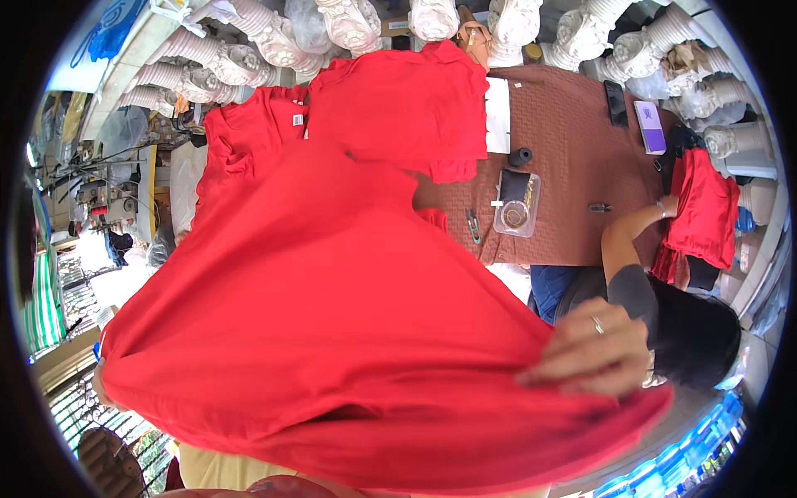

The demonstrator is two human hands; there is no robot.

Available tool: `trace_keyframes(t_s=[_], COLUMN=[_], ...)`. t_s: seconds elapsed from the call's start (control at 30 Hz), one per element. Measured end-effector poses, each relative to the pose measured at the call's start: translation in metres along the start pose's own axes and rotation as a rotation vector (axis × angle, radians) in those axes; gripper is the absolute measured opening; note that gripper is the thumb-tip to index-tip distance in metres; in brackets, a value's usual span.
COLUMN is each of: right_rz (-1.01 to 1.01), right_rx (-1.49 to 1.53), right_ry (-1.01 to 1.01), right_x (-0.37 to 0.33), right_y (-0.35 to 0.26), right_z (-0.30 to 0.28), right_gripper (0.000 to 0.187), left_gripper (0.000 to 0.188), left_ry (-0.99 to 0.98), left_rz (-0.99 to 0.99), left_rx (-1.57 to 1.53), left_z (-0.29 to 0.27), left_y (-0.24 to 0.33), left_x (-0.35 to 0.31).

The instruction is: The person trims threads from red garments using shears, inspects them for quality, and then records data in a notebook with a pen.

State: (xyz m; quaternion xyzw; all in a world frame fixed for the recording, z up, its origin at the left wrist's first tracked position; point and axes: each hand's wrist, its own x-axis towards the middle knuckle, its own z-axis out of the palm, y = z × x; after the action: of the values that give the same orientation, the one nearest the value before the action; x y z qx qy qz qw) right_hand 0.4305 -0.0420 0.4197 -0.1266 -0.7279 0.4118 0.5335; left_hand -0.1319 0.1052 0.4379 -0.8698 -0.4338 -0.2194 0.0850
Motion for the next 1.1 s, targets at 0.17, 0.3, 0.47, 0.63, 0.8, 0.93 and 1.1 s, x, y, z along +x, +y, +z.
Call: trace_keyframes(t_s=[0.17,0.3,0.47,0.63,0.8,0.93,1.1], right_rz=[-0.254,0.102,0.765,0.668,1.15,1.248,0.723], right_rx=[0.121,0.18,-0.616,-1.157,-1.284,-1.134,-1.249], right_ry=[0.071,0.446,0.589,0.417,0.323,0.433,0.615], right_x=[-0.017,-0.08,-0.059,-0.044,-0.048,-0.049,-0.035], right_y=[0.021,0.087,0.179,0.393,0.507,0.513,0.45], right_z=[-0.008,0.003,-0.036,-0.131,-0.188,-0.19,-0.114], right_gripper=[0.014,0.025,0.029,0.029,0.024,0.023,0.029], left_gripper=[0.05,0.058,0.061,0.06,0.052,0.053,0.056], left_ry=[0.017,0.104,-0.216,-0.422,-0.475,-0.707,-0.762], left_rz=[0.057,0.147,-0.104,0.3,0.36,0.184,0.315], left_rx=[-0.064,-0.097,-0.166,-0.116,0.088,0.246,0.404], left_z=[0.02,0.024,0.163,0.323,0.439,0.481,0.515], left_y=[-0.013,-0.022,-0.081,-0.081,-0.063,-0.082,-0.12], left_x=[0.019,0.041,0.075,0.139,0.204,0.209,0.199])
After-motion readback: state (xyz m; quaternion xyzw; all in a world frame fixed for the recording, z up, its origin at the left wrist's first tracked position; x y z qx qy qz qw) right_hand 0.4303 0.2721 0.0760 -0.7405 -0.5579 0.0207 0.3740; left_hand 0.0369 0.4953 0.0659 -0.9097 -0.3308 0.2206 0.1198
